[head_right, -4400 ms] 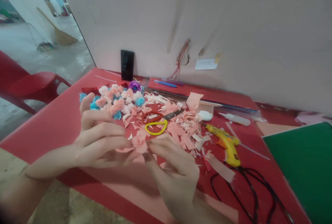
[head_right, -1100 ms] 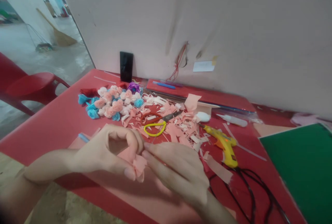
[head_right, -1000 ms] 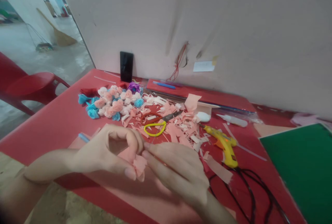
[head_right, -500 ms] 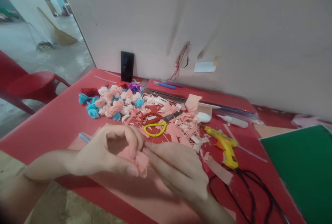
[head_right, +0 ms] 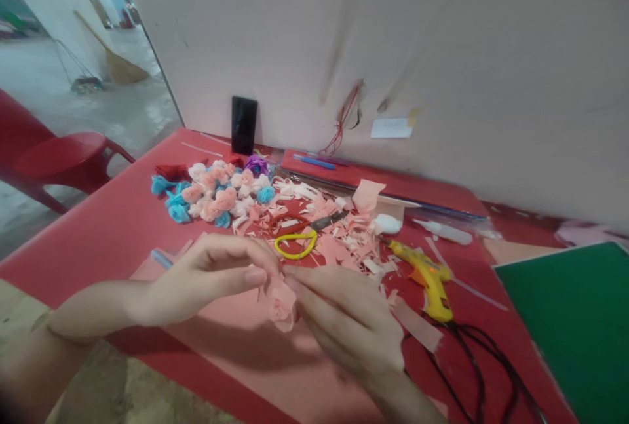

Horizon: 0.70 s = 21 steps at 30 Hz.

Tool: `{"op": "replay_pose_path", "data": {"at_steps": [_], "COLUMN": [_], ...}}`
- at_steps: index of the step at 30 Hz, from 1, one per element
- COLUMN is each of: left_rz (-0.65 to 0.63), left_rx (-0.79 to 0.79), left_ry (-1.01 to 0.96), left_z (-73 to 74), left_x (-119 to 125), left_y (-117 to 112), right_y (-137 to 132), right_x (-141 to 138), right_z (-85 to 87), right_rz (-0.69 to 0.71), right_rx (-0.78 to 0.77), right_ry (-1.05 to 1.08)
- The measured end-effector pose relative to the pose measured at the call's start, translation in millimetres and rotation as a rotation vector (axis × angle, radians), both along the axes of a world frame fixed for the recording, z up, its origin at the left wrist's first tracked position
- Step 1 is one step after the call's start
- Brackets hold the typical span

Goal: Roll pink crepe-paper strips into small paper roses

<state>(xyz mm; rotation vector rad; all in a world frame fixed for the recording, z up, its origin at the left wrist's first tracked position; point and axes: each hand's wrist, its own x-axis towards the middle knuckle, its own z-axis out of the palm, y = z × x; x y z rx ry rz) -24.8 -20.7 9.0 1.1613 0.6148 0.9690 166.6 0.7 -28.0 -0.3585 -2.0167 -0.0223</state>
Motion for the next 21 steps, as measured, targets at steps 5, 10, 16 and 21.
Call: {"op": "replay_pose_path", "data": {"at_steps": [5,10,16,21], "left_rz": [0.015,0.014,0.016,0.035], "left_rx": [0.028,0.038,-0.007,-0.003], "left_ry": [0.022,-0.028,-0.132,-0.151], "left_z": [-0.8,-1.9,-6.0,-8.0], "left_x": [0,1,0,-2], "left_y": [0,0,-1,-2], "right_y": [-2,-3,-5,-12], "right_x": [-2,-4,-7,-13], "right_z": [4.9,5.3,-0.3,-5.3], "right_rz": [-0.01,-0.05,-0.09,-0.194], "right_rx": [-0.012,-0.001,-0.024,-0.18], "right_ry": [-0.041,-0.027,0.043,0.26]}}
